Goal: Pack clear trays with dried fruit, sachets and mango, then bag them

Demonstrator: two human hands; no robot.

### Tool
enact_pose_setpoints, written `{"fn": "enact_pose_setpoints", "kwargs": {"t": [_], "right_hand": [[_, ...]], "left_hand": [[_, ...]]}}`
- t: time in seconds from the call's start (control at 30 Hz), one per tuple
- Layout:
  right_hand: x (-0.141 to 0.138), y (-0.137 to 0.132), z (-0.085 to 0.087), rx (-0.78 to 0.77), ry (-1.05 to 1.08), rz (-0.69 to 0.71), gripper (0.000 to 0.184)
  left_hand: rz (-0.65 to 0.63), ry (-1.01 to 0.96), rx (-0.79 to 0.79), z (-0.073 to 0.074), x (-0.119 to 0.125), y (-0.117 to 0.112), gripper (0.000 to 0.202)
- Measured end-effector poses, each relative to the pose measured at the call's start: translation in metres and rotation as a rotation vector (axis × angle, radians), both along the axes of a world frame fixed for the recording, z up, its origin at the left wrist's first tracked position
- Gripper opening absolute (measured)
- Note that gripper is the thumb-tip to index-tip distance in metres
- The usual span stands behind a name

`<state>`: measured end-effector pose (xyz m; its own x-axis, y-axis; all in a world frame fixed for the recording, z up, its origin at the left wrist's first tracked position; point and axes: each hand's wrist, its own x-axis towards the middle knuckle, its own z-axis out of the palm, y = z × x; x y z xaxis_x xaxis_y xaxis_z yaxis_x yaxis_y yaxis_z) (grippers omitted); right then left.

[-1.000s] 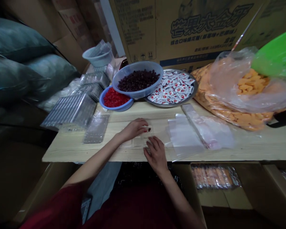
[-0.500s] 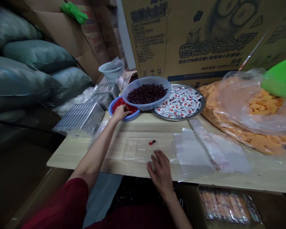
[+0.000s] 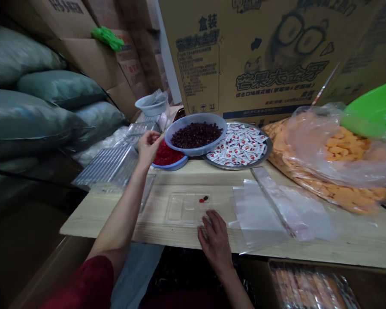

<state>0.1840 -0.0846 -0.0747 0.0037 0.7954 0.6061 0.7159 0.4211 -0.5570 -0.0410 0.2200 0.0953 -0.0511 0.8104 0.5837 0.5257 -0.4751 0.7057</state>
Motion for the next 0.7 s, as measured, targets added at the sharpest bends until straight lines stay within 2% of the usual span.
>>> {"fn": "enact_pose_setpoints", "kwargs": {"t": [0.07,0.13,0.2,0.3,0.4,0.53,0.63,0.7], "right_hand": [[-0.001,0.0,0.001,0.003,0.016,-0.007,0.033],[-0.001,0.0,0.002,0.01,0.037,-0.018,0.033],[-0.001,0.0,0.003,0.017,0.059,-0.027,0.033],[-0.001,0.0,0.001,0.011,0.08,-0.024,0.034],[0.0,0.0,0.001,0.004,0.105,-0.02,0.034],[0.002,-0.001,0.003,0.007,0.126,-0.001,0.032],[0.003,-0.001,0.006,-0.006,0.134,0.01,0.03],[0.003,-0.001,0.007,-0.003,0.165,-0.007,0.027]], "left_hand": [[-0.128,0.2,0.036,0.018,0.026,0.012,0.017],[-0.189,0.463,-0.034,0.027,0.056,0.031,0.011],[-0.167,0.667,-0.178,0.027,0.081,0.051,0.013],[-0.126,0.767,-0.318,0.018,0.1,0.07,0.024],[-0.118,0.714,-0.295,0.006,0.095,0.077,0.02],[-0.184,0.396,-0.247,-0.007,0.077,0.083,0.012],[-0.281,0.162,-0.251,0.0,0.07,0.076,0.014],[-0.297,0.062,-0.169,0.013,0.07,0.052,0.012]]}}
